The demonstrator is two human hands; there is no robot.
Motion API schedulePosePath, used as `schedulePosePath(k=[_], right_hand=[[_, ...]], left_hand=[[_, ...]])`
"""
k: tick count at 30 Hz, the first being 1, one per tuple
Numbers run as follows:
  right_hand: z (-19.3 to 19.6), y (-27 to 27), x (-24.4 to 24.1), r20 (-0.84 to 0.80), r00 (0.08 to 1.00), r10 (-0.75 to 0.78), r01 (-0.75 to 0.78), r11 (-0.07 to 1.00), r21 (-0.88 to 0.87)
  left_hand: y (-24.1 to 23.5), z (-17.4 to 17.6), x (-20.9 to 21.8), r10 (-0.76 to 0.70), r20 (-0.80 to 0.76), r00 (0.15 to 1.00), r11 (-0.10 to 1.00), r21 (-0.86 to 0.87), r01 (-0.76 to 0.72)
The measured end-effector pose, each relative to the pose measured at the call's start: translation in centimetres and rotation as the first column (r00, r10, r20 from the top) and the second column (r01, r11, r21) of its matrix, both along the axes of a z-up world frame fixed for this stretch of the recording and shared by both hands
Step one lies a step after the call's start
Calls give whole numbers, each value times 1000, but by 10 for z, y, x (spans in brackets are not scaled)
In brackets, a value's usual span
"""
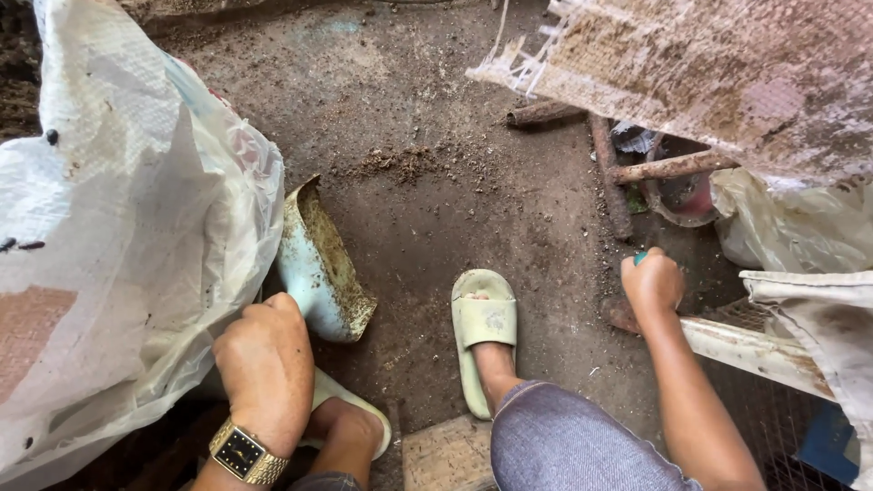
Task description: The person scoops soil from a large white sack into a dustpan using a small trowel. They then pour the soil from the dustpan back into the sack and use the trowel to scrape the remaining soil from the dustpan and the ground.
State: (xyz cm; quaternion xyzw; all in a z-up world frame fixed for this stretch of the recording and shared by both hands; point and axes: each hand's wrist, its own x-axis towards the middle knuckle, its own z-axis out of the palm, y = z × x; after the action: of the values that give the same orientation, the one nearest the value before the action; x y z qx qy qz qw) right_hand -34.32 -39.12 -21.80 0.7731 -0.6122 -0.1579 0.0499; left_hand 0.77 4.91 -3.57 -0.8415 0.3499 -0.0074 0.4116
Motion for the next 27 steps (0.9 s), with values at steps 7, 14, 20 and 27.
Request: schedulePosePath(k=[7, 14, 20, 27], right_hand=[[106, 11, 6, 179, 974, -135, 114, 986, 126], [51, 8, 41, 38, 973, -228, 216, 955, 203], [13, 54, 34, -123, 980, 158, -137, 977, 165], [77, 30, 34, -130, 981, 144, -99, 949, 298]], left_hand=[[-2, 3, -1, -3, -11, 1000, 1000, -1, 3], [-1, 2, 0, -3, -1, 1000, 1000, 1, 3], [-7, 2, -4, -6, 13, 1000, 1000, -6, 6], [-6, 4, -2, -24, 19, 1000, 1000, -13, 24]])
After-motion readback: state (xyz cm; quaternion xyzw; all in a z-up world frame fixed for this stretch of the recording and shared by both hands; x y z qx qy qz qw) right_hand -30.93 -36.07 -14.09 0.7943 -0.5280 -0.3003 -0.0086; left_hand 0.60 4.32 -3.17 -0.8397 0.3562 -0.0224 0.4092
